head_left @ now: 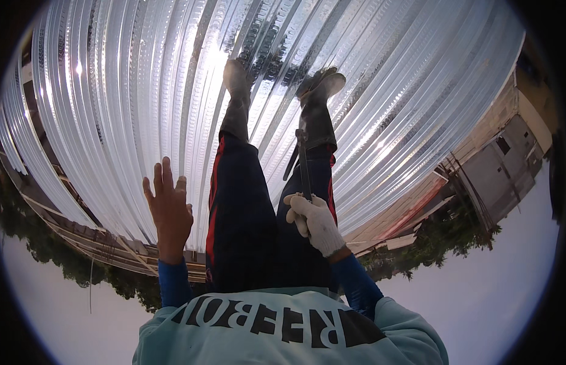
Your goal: The person uses tin snips to cut a corrugated metal sheet on a rooftop. They reposition the sheet and continue cutting along its length while walking across the roof surface.
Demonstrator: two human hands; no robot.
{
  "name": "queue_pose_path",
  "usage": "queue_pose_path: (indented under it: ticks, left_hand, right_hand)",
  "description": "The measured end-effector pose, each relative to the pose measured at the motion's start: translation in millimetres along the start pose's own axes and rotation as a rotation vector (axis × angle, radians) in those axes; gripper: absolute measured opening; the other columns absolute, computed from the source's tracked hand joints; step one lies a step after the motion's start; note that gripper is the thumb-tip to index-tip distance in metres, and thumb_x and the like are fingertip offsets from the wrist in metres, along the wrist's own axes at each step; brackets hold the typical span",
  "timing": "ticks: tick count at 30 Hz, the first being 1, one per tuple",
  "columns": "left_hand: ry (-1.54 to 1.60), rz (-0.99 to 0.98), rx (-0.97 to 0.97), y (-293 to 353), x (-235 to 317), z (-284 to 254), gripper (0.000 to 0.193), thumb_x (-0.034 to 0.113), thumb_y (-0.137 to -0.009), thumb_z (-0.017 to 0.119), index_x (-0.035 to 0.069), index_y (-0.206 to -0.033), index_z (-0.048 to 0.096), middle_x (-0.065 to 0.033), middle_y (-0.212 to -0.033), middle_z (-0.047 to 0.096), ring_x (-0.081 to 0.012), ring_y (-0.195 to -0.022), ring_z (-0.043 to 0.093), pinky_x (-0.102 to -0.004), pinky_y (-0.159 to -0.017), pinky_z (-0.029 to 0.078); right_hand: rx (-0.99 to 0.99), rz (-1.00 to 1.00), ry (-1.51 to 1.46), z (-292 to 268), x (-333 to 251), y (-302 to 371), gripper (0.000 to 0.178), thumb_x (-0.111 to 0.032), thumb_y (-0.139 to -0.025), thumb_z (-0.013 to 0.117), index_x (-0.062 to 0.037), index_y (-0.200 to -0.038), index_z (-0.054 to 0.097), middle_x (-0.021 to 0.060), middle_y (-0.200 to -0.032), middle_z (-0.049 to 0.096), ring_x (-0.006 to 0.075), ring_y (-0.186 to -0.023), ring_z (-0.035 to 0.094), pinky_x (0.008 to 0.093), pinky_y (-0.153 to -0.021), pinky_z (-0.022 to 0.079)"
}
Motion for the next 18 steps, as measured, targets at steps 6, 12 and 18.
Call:
queue_pose_path:
  ticks: [6,12,18]
  left_hand:
    - [0.56,-0.084,-0.153,1.0,-8.0,-1.9,0.055,0.036,-0.1,0.067,-0.002,-0.14,0.058,-0.0215,-0.139,0.064,-0.0317,-0.13,0.063,-0.0412,-0.102,0.053]
    - [0.186,0.027,-0.011,-20.1,-4.4,84.0,0.045,0.013,-0.094,0.073,0.0,-0.135,0.062,-0.0183,-0.132,0.067,-0.0303,-0.121,0.067,-0.0438,-0.102,0.053]
    - [0.177,0.198,-0.371,-7.7,23.2,197.2,0.045,0.031,-0.1,0.065,-0.003,-0.13,0.064,-0.0148,-0.11,0.073,-0.022,-0.102,0.071,-0.0326,-0.088,0.054]
  right_hand:
    - [-0.117,0.011,-0.057,34.6,25.2,5.9,0.032,-0.025,-0.101,0.062,0.0046,-0.113,0.067,0.0052,-0.072,0.067,0.0053,-0.042,0.046,0.0209,-0.039,0.034]
    - [-0.332,0.099,-0.323,19.8,20.6,43.7,0.038,-0.028,-0.105,0.056,0.0069,-0.119,0.064,0.0071,-0.072,0.064,0.0066,-0.045,0.047,0.0221,-0.041,0.035]
    - [-0.542,0.04,-0.618,-52.0,20.2,73.5,0.042,-0.029,-0.105,0.053,0.0089,-0.122,0.061,0.0037,-0.071,0.061,0.0044,-0.046,0.045,0.021,-0.044,0.035]
Point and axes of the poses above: each hand's wrist, its own y-axis away from the middle knuckle, its own z-axis out of the palm, x = y × z, the point moved 6 cm from there along -y, towards the middle knuckle
